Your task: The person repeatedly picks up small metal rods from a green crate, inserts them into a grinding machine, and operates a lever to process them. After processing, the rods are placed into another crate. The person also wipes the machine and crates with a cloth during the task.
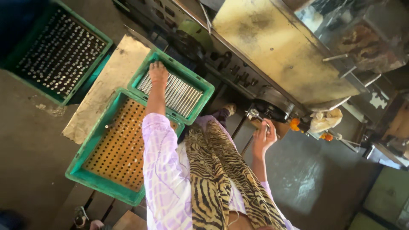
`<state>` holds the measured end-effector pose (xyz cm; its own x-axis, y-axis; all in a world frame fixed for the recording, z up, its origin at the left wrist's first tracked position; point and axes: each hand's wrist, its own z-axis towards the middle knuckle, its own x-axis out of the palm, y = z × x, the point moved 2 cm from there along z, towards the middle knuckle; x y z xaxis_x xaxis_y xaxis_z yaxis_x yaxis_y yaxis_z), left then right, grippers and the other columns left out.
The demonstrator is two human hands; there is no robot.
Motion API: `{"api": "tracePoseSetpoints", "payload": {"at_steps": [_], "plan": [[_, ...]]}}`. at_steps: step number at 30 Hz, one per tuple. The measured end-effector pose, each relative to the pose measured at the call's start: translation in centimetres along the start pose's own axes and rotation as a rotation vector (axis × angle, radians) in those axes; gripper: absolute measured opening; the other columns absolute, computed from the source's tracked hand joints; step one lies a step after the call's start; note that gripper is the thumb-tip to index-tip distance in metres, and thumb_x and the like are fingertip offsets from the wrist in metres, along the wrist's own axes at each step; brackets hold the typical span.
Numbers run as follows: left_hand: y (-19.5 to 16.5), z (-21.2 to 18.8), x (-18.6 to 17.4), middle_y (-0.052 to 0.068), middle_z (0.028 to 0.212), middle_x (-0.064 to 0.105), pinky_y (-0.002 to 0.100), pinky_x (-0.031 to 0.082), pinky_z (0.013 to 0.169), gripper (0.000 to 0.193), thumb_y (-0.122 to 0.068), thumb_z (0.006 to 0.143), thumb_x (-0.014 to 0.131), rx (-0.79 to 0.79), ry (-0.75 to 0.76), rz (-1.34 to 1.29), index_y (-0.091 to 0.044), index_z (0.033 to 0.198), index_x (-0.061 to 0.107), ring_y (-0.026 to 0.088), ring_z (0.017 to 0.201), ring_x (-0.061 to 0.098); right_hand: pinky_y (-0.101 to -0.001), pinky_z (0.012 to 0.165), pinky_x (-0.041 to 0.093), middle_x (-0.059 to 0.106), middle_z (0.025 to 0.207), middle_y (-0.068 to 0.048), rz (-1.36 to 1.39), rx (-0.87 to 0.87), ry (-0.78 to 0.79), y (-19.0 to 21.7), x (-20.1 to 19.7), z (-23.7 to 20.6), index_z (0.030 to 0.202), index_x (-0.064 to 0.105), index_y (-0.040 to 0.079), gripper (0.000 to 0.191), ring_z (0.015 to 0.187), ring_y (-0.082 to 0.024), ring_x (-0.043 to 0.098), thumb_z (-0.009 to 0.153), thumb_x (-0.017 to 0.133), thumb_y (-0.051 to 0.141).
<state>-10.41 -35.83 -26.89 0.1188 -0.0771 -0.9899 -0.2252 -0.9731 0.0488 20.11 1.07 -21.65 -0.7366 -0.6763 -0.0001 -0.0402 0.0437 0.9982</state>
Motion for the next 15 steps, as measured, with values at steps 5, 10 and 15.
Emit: {"api": "tracePoseSetpoints", "payload": {"at_steps": [5, 10, 15], "plan": [[-1.0, 0.9, 0.8, 0.013, 0.133, 0.066, 0.050, 0.037, 0.109, 0.033, -0.022, 0.104, 0.050, -0.008, 0.131, 0.034, -0.010, 0.124, 0.073, 0.033, 0.131, 0.055, -0.0227, 0.050, 0.039, 0.052, 0.068, 0.004, -0.063, -0.008, -0.016, 0.2, 0.9, -0.3, 0.115, 0.071, 0.003, 0.018, 0.054, -0.003, 0.044, 0.104, 0.071, 0.017], [-7.8, -2.1, 1.8, 0.019, 0.124, 0.073, 0.047, 0.050, 0.104, 0.029, -0.021, 0.099, 0.055, 0.509, 0.317, -0.037, -0.008, 0.112, 0.077, 0.034, 0.117, 0.069, -0.0222, 0.049, 0.039, 0.059, 0.074, 0.004, -0.093, -0.036, 0.085, 0.6, 3.1, 0.1, 0.119, 0.068, 0.003, 0.022, 0.055, -0.002, 0.047, 0.102, 0.068, 0.017], [-10.2, -5.8, 1.5, 0.010, 0.113, 0.075, 0.043, 0.048, 0.103, 0.033, -0.014, 0.079, 0.057, 0.512, -0.294, -0.347, -0.007, 0.105, 0.077, 0.026, 0.114, 0.069, -0.0230, 0.049, 0.036, 0.051, 0.067, 0.004, -0.006, -0.073, 0.165, 1.1, 5.2, 0.8, 0.117, 0.069, -0.001, 0.021, 0.053, -0.003, 0.042, 0.103, 0.069, 0.014]]}}
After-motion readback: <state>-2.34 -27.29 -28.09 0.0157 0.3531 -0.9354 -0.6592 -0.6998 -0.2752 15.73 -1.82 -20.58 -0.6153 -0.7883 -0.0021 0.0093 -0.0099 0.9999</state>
